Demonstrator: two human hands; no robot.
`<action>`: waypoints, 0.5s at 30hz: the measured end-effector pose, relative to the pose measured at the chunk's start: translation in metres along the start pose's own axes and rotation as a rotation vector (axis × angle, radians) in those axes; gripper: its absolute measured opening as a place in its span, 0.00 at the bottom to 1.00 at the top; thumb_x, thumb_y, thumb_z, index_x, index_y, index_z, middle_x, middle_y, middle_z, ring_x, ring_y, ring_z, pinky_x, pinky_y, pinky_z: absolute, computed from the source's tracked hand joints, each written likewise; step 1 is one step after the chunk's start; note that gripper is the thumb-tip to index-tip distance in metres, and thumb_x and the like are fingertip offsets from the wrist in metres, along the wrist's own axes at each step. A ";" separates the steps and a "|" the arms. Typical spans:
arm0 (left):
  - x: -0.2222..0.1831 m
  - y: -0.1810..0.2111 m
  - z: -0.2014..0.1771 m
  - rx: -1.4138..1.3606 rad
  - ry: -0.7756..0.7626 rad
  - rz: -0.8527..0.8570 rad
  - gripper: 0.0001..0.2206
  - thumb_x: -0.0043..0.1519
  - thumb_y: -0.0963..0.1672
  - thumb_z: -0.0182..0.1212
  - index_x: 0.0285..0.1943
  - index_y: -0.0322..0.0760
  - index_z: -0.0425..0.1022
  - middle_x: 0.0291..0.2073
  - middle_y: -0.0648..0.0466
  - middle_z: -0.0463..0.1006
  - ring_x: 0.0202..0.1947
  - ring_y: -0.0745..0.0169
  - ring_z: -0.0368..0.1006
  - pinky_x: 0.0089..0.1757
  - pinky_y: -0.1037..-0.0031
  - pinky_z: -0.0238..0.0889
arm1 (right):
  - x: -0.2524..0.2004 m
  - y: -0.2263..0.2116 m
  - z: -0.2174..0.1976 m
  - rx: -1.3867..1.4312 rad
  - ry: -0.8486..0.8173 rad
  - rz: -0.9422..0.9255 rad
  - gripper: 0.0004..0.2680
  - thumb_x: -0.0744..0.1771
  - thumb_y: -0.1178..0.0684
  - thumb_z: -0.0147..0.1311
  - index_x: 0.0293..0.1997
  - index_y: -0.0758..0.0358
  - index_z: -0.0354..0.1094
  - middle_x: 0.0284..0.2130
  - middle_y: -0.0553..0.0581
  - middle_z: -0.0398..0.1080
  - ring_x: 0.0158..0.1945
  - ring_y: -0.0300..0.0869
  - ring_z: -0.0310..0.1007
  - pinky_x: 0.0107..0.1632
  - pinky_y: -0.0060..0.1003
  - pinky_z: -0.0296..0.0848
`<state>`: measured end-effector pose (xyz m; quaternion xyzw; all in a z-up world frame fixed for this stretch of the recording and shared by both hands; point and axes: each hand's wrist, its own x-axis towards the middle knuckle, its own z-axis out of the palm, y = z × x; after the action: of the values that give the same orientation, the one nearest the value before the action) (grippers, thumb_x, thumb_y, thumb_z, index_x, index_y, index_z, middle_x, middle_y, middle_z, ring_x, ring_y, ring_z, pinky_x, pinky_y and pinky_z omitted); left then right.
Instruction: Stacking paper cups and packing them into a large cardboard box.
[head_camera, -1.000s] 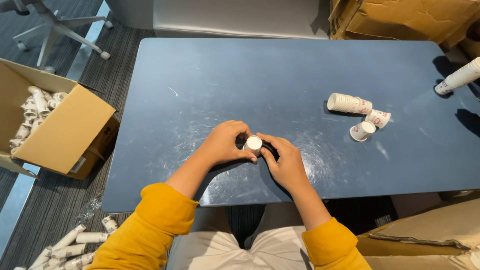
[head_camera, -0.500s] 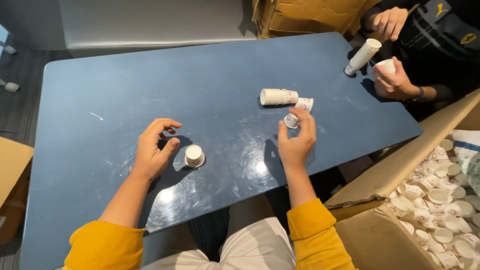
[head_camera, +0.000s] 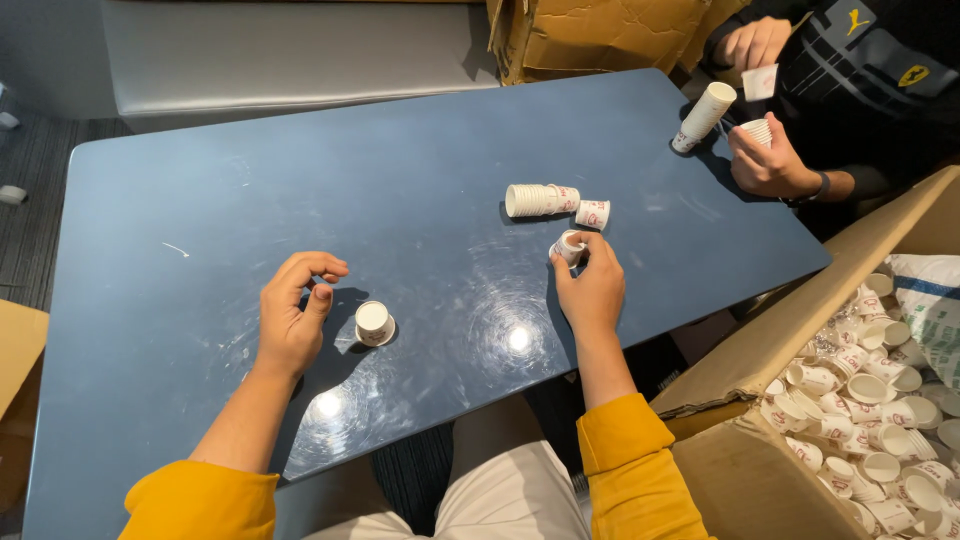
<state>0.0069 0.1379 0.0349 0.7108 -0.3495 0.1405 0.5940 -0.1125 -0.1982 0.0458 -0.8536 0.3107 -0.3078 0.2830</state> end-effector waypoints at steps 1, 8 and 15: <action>0.000 0.000 0.001 -0.006 0.001 0.003 0.27 0.70 0.59 0.50 0.47 0.32 0.77 0.46 0.51 0.78 0.45 0.62 0.73 0.44 0.74 0.63 | 0.001 0.003 0.001 0.101 0.008 -0.024 0.11 0.63 0.55 0.66 0.47 0.58 0.70 0.44 0.54 0.77 0.45 0.44 0.79 0.47 0.39 0.75; 0.003 0.001 0.002 -0.022 0.044 0.029 0.24 0.70 0.57 0.52 0.46 0.33 0.77 0.45 0.51 0.78 0.44 0.62 0.74 0.44 0.74 0.63 | 0.001 0.024 0.023 1.124 -0.336 -0.177 0.11 0.66 0.62 0.60 0.52 0.63 0.64 0.58 0.60 0.72 0.57 0.42 0.73 0.59 0.39 0.75; 0.002 0.003 0.003 0.006 0.076 0.029 0.14 0.67 0.49 0.58 0.48 0.33 0.78 0.45 0.51 0.79 0.43 0.62 0.74 0.44 0.73 0.64 | -0.018 -0.046 0.043 1.556 -0.748 0.050 0.11 0.66 0.61 0.56 0.54 0.64 0.64 0.61 0.62 0.68 0.53 0.45 0.74 0.55 0.47 0.78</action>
<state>0.0057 0.1341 0.0382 0.7015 -0.3365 0.1772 0.6027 -0.0770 -0.1428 0.0421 -0.4552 -0.0833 -0.1253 0.8776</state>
